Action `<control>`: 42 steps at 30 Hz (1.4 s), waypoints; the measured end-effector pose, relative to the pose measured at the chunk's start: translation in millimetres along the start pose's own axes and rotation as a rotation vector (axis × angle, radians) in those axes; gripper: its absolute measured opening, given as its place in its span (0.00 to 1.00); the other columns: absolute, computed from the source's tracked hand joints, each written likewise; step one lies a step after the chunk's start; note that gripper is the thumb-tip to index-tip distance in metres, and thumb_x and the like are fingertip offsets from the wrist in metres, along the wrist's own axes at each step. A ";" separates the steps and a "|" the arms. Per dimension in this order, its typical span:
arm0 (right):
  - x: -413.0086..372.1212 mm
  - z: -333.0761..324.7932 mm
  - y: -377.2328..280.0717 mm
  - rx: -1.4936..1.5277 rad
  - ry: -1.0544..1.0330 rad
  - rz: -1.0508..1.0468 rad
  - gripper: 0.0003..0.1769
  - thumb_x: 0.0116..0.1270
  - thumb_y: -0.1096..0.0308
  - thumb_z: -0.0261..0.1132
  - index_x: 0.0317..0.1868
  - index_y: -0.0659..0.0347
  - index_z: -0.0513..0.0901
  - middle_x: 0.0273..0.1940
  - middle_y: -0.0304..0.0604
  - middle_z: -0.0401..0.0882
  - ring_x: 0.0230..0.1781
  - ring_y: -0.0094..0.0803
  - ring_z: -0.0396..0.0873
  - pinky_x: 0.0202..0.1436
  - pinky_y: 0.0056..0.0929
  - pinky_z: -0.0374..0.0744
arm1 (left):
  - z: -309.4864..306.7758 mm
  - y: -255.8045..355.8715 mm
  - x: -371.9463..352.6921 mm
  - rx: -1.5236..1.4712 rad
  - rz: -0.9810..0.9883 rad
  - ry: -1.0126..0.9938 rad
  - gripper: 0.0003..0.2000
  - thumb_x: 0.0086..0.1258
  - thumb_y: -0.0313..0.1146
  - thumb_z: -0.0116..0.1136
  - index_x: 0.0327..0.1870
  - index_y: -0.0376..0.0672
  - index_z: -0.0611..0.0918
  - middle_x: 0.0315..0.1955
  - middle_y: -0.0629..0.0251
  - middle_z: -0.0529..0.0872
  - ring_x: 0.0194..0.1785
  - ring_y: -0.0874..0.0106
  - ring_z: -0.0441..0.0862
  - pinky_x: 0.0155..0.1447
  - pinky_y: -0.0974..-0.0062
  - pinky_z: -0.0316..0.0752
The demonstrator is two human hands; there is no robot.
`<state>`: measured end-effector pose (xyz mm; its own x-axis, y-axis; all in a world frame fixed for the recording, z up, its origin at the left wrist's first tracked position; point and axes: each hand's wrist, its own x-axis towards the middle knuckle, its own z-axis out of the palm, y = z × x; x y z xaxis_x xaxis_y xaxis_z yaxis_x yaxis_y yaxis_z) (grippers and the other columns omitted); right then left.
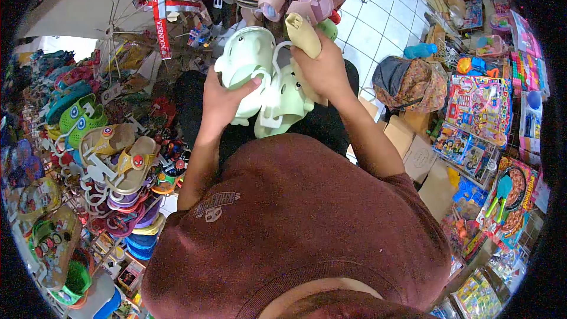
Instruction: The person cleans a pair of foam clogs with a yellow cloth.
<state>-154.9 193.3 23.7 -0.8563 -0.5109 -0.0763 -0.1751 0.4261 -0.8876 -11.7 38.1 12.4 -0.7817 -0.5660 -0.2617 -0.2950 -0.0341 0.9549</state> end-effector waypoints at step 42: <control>-14.2 4.7 -2.0 0.092 0.133 -0.015 0.16 0.58 0.68 0.67 0.48 0.62 0.81 0.37 0.51 0.85 0.39 0.40 0.85 0.45 0.34 0.79 | -4.4 -4.8 -6.9 0.314 0.407 -0.098 0.54 0.44 0.36 0.82 0.72 0.35 0.57 0.63 0.46 0.72 0.65 0.62 0.71 0.69 0.66 0.65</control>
<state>-140.1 196.2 24.5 -0.9120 -0.4102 -0.0074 -0.1483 0.3463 -0.9263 -2.4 38.5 10.3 -0.9106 -0.4021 0.0958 -0.0953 0.4297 0.8979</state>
